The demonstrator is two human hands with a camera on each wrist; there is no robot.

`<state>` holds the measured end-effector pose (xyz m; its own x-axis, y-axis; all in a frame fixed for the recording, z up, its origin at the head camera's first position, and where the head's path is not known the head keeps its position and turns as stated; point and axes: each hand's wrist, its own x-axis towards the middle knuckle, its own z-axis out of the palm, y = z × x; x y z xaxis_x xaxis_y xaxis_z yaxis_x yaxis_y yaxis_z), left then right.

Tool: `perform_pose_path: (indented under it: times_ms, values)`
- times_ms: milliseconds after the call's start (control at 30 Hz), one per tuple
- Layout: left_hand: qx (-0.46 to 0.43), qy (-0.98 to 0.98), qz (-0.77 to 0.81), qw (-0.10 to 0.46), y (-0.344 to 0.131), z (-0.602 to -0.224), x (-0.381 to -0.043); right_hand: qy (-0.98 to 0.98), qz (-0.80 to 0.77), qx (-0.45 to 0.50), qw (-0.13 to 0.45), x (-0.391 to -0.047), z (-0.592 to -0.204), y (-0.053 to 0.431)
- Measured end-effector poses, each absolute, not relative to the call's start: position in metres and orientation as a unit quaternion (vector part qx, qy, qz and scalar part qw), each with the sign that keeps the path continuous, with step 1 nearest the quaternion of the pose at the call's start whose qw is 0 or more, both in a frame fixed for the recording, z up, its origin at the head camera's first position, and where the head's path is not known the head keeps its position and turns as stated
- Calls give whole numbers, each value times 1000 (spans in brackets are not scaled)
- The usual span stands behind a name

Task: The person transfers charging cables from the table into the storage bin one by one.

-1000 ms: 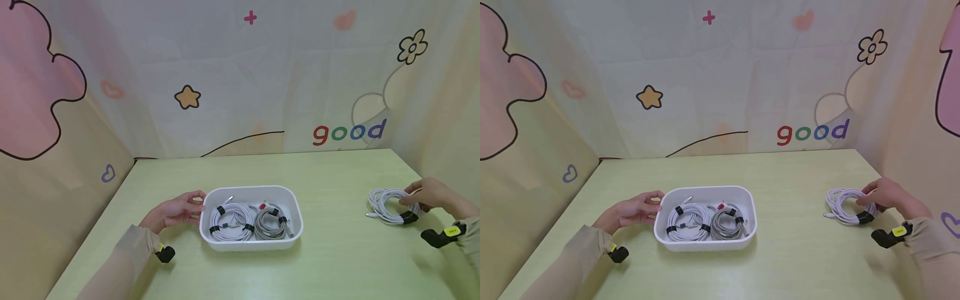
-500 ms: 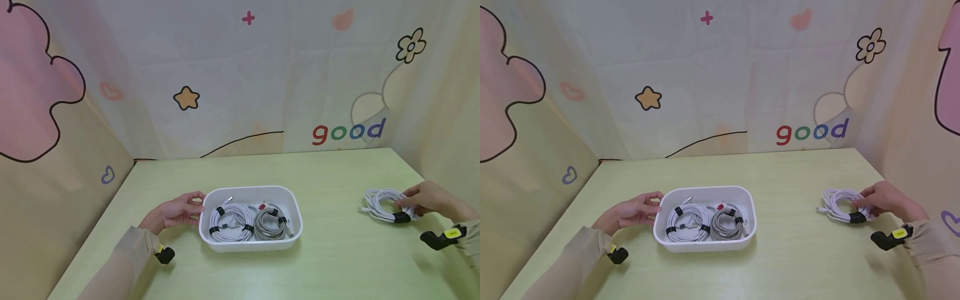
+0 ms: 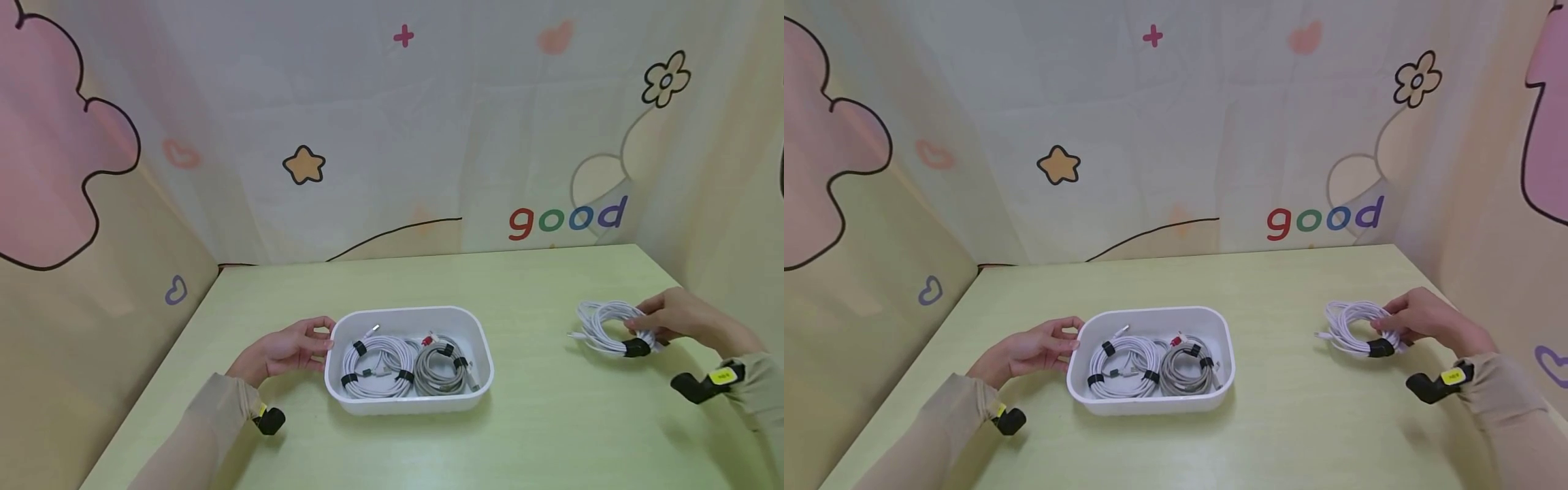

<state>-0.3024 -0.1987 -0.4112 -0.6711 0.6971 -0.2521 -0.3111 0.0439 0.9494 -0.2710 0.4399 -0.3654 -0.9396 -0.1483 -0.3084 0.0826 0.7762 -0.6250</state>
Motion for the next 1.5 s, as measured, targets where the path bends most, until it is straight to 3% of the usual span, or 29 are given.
perform_pose_path:
  times_ms: [1500]
  values:
    - [148,618,675,375,-199,-411,-302,918,-349,-77,170,-285,-332,353]
